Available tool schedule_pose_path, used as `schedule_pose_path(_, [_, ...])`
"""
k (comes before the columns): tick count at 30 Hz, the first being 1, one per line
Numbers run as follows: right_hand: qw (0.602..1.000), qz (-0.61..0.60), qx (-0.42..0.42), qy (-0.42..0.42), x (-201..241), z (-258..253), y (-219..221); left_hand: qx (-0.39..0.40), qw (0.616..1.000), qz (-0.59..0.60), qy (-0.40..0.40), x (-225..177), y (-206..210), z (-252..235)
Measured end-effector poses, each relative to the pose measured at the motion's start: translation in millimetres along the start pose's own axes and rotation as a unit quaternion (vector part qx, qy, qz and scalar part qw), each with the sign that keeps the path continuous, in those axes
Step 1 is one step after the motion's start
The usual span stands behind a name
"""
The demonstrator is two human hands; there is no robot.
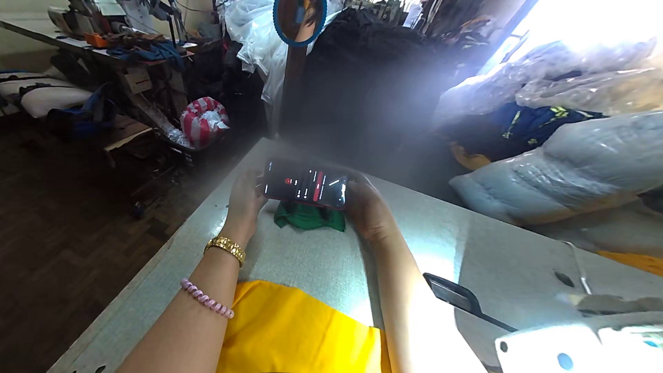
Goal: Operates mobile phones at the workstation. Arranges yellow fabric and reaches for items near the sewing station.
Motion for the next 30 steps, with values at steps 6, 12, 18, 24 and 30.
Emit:
schedule_pose_path(6, [1.0, 0.005, -0.008, -0.005, -1.6, -5.9, -0.1, -0.001, 1.0, 0.002, -0.004, -1.3, 0.3, 0.5])
schedule_pose_path(12, [1.0, 0.007, -0.013, -0.01, -0.8, -6.3, -0.5, 0.002, 1.0, 0.005, 0.0, -1.4, 0.5, 0.4])
schedule_pose_path(18, [1.0, 0.007, -0.02, -0.013, -1.7, -5.7, -2.4, 0.002, 1.0, 0.006, 0.0, 0.0, -0.4, 0.2])
schedule_pose_path(24, [0.999, 0.011, -0.03, -0.008, -0.9, -6.7, -0.8, 0.002, 1.0, 0.004, -0.002, -0.6, -0.1, -0.3])
schedule_pose_path(30, [1.0, 0.006, -0.022, -0.007, 0.7, -3.1, 1.0, 0.003, 1.0, 0.008, 0.002, -0.3, 0.0, 0.2])
Point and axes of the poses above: each hand's wrist, its own z-axis away from the middle knuckle, its own y-axis out of the palm, x = y × z, the point moved 5 cm from there along -z, towards the middle knuckle, and after that the axes turned 12 degrees about -z, right-handed, at the moved point
